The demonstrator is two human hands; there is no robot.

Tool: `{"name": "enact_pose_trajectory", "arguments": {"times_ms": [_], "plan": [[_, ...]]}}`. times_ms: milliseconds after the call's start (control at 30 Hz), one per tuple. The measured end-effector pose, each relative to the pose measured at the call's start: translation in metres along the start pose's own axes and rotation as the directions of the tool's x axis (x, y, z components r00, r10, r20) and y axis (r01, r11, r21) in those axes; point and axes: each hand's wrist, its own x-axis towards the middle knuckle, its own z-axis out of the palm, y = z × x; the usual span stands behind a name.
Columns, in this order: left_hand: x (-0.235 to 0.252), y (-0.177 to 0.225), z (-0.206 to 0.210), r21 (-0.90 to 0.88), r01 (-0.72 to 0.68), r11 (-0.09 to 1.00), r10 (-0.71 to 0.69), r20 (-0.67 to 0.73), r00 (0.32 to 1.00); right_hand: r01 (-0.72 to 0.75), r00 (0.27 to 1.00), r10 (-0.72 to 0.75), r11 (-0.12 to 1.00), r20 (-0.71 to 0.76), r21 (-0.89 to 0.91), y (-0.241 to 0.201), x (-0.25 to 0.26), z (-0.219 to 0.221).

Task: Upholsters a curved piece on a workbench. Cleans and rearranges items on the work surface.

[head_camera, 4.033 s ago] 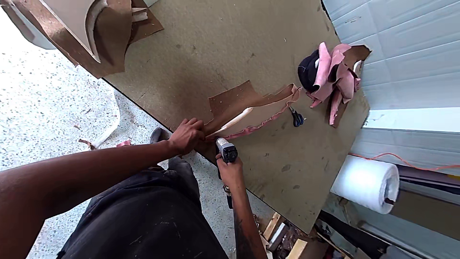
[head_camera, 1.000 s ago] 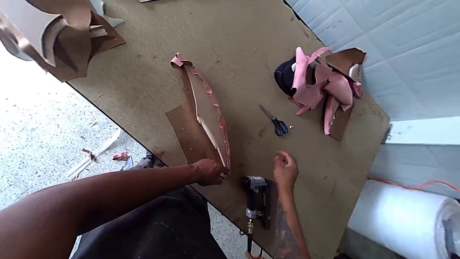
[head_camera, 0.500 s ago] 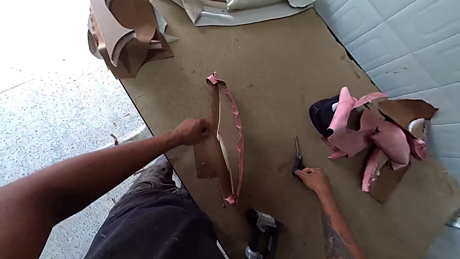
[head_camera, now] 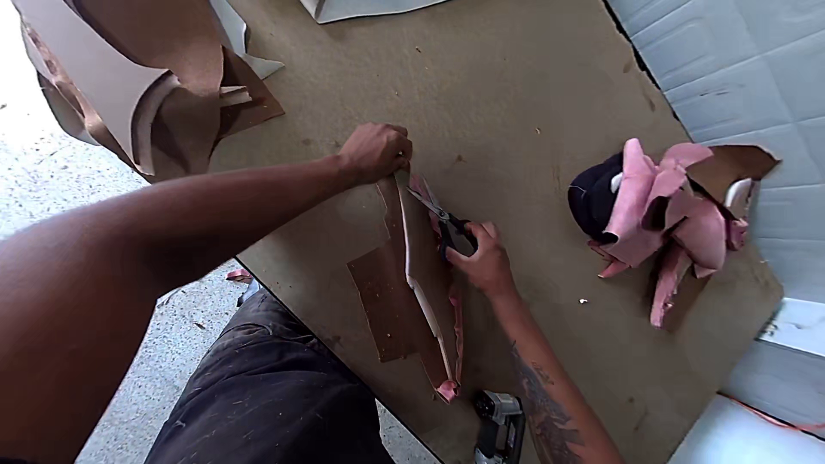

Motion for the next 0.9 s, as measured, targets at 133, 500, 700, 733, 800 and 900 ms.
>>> {"name": "enact_pose_trajectory", "arguments": {"times_ms": [133, 500, 700, 733, 800, 900], "plan": [[-0.003, -0.001, 0.009, -0.147, 0.001, 0.989, -0.012, -0.074, 0.997, -0.014, 0.999, 0.015, 1.0, 0.032, -0.027, -0.023, 0.047, 0.017], [-0.011, 0.019, 0.046, -0.33, 0.01, 0.944, -0.109, -0.284, 0.953, 0.12, 0.993, -0.12, 0.99, -0.009, 0.077, -0.038, 0.078, 0.027], [-0.011, 0.024, 0.046, -0.397, 0.014, 0.918, -0.151, -0.316, 0.937, 0.044, 0.998, -0.043, 0.999, 0.052, -0.031, -0.054, 0.082, 0.025], [-0.01, 0.024, 0.045, -0.4, 0.014, 0.916, -0.15, -0.31, 0.939, 0.025, 0.997, -0.022, 0.999, 0.067, -0.047, -0.057, 0.085, 0.024], [-0.009, 0.02, 0.043, -0.4, 0.033, 0.916, -0.158, -0.284, 0.946, 0.015, 0.997, -0.011, 0.999, 0.073, -0.052, -0.06, 0.094, 0.026], [-0.012, 0.009, 0.044, -0.409, 0.055, 0.911, -0.179, -0.274, 0.945, 0.046, 0.997, -0.043, 0.998, 0.071, -0.048, -0.065, 0.1, 0.027]]}}
